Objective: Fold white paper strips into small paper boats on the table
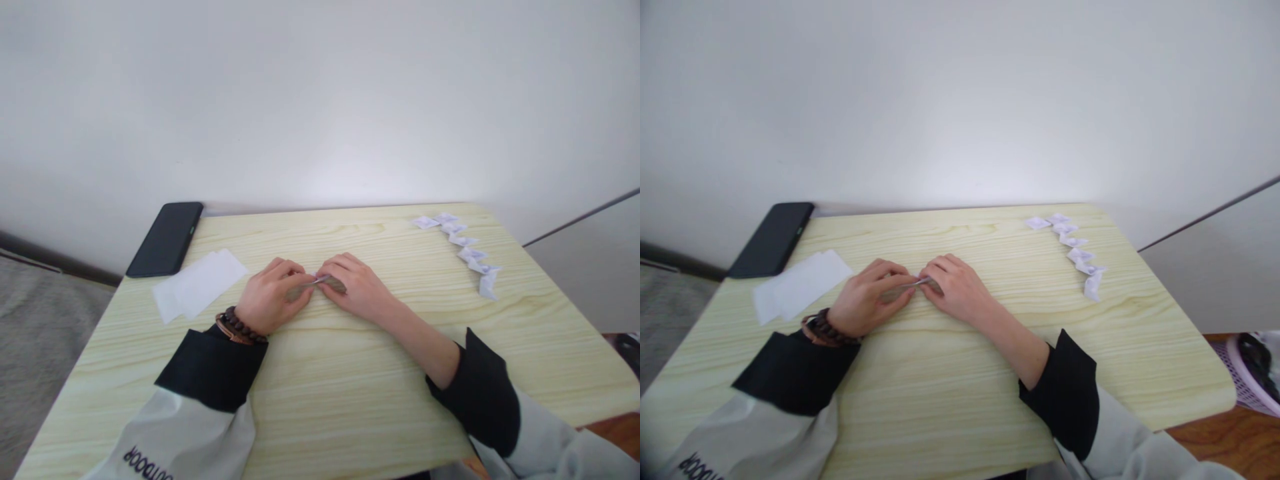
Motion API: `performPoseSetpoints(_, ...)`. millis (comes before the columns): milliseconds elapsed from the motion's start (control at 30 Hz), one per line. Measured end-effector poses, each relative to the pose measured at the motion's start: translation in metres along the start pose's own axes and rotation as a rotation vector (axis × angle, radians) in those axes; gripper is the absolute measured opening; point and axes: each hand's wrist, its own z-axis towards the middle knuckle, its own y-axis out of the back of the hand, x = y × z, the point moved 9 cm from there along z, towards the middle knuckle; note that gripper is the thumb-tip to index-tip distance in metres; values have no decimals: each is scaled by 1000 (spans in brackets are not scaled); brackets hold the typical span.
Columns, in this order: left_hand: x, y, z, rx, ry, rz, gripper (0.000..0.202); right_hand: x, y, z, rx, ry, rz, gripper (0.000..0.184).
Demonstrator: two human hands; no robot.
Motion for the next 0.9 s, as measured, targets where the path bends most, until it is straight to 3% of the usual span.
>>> performPoseSetpoints(333, 1, 4, -3, -80, -34, 39, 20, -1, 4, -1, -31, 14, 18, 10)
performPoseSetpoints(533, 1, 4, -3, -68, -27, 10, 21, -5, 5, -2, -47, -16, 37, 12)
performPoseSetpoints(900, 6, 2, -4, -74, 34, -26, 16, 7, 4, -1, -34, 104, 29, 14)
